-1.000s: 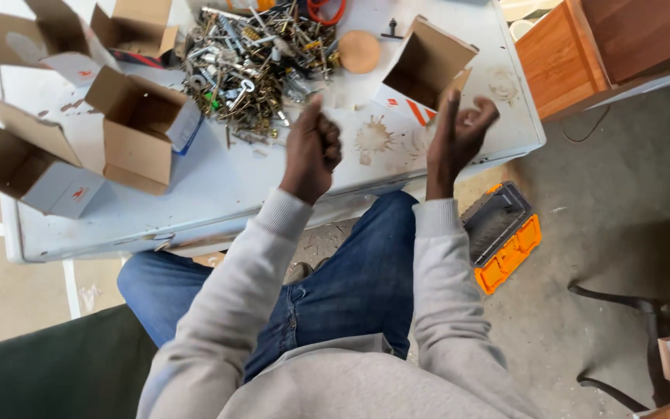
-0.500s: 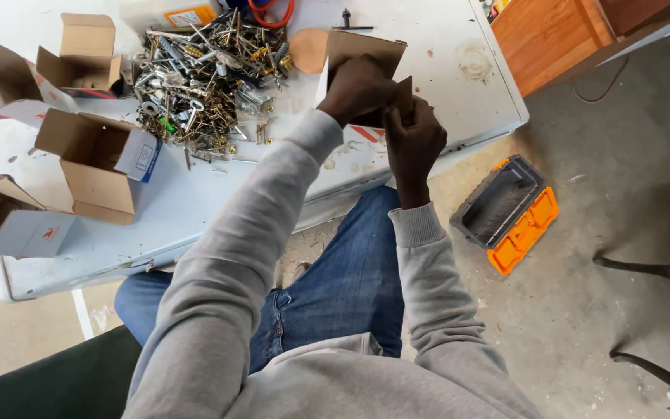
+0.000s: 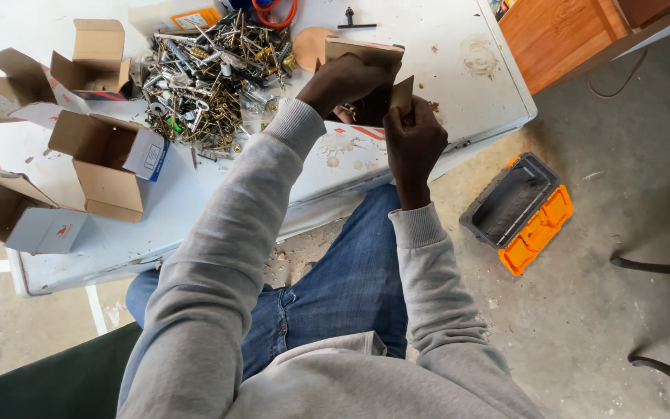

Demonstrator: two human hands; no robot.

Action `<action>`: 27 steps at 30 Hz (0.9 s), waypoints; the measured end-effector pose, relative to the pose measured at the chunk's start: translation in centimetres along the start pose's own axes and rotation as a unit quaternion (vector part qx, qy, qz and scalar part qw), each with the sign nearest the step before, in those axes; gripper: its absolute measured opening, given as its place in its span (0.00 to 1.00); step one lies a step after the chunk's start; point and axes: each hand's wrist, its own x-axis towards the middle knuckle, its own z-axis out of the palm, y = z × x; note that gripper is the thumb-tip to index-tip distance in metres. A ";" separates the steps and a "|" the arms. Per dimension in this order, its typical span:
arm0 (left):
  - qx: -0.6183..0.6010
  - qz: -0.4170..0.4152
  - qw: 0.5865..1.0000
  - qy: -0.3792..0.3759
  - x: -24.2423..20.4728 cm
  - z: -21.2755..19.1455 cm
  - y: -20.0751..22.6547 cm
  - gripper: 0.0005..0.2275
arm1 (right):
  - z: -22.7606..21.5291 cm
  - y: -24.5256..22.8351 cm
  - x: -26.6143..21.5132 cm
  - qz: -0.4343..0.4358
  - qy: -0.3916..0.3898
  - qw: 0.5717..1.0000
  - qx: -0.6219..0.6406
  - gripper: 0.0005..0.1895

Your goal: Sorting small screws and hardware from a pile into cardboard boxes

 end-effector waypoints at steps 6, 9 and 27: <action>0.076 0.086 0.993 0.026 4.4 0.9 -3.1 0.18 | 0.4 0.3 -0.3 -0.010 0.026 1.000 0.006 0.03; 0.087 0.187 0.976 0.074 5.9 1.2 -5.4 0.27 | 0.5 0.6 -0.5 -0.013 0.013 1.000 0.002 0.05; -0.465 0.175 0.746 0.442 -16.4 2.6 -27.8 0.16 | 2.0 -0.9 -3.0 -0.164 0.171 0.971 0.039 0.07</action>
